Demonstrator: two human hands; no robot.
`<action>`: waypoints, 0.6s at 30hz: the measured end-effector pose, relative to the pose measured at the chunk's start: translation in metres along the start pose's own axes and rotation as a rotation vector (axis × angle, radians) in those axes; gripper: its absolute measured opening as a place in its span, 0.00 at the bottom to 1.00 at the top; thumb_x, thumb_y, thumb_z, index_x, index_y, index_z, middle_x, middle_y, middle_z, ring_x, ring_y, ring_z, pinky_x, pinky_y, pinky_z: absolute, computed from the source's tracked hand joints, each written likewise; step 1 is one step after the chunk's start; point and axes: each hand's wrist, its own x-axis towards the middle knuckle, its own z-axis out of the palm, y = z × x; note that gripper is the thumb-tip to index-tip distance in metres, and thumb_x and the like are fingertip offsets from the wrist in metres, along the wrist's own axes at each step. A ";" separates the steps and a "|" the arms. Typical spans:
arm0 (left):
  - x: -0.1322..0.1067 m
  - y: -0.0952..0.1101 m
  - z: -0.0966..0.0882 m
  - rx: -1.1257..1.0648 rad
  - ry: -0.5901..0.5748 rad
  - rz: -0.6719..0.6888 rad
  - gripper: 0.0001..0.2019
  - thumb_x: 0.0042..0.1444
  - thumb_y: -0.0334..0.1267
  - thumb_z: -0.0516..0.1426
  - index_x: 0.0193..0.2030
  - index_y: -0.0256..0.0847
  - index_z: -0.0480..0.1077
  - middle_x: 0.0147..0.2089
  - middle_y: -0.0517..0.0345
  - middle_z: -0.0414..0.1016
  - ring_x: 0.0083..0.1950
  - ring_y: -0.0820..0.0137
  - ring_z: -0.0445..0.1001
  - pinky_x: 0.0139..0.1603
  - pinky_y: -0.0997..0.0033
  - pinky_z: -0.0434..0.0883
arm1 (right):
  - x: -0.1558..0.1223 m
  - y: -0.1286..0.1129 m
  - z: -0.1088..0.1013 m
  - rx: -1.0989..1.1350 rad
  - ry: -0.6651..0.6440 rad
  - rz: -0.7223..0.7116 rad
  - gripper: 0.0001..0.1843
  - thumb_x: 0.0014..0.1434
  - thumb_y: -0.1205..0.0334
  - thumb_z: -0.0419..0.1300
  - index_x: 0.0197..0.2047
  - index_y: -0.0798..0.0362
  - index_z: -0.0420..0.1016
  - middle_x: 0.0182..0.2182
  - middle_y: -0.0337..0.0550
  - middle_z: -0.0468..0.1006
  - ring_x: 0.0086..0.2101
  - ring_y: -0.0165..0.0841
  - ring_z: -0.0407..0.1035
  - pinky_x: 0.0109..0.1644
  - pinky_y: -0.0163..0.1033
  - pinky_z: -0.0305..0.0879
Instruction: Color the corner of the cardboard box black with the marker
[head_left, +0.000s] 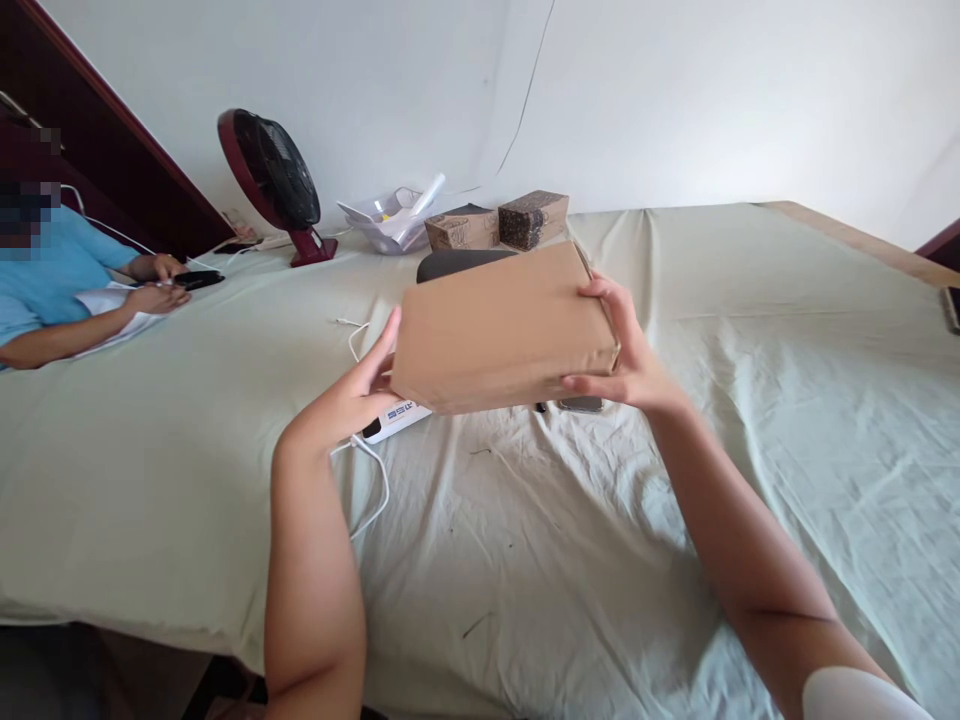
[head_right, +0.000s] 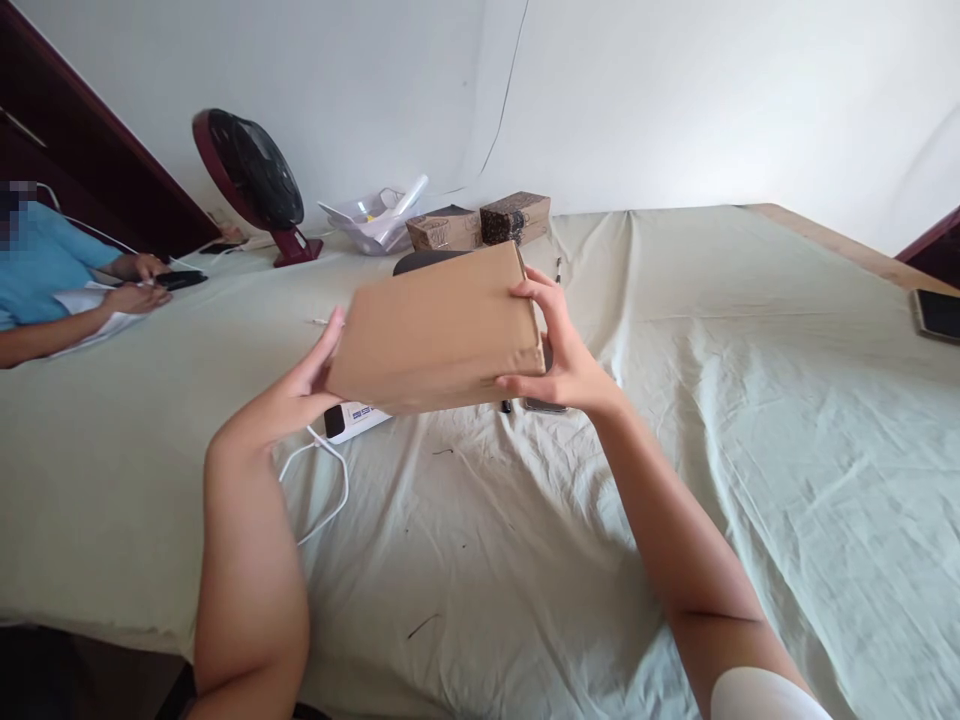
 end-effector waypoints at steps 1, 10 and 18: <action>-0.001 0.001 0.002 -0.083 -0.031 -0.062 0.44 0.61 0.63 0.66 0.81 0.64 0.57 0.65 0.46 0.81 0.52 0.55 0.86 0.49 0.52 0.86 | 0.000 -0.001 0.000 -0.028 -0.018 -0.013 0.57 0.47 0.20 0.72 0.72 0.35 0.61 0.78 0.45 0.50 0.78 0.62 0.42 0.78 0.68 0.55; 0.019 -0.009 0.041 -0.350 0.119 -0.211 0.36 0.52 0.64 0.71 0.64 0.51 0.77 0.64 0.44 0.81 0.65 0.45 0.80 0.62 0.46 0.81 | -0.001 -0.004 0.022 -0.065 0.183 -0.165 0.45 0.57 0.15 0.54 0.69 0.29 0.66 0.78 0.35 0.46 0.79 0.60 0.42 0.79 0.71 0.50; 0.005 0.018 0.024 0.082 0.043 0.149 0.60 0.32 0.41 0.82 0.75 0.56 0.64 0.75 0.48 0.68 0.82 0.44 0.58 0.84 0.37 0.55 | -0.004 -0.005 0.018 -0.072 0.041 -0.107 0.74 0.54 0.18 0.64 0.83 0.33 0.18 0.83 0.46 0.35 0.81 0.56 0.36 0.83 0.69 0.39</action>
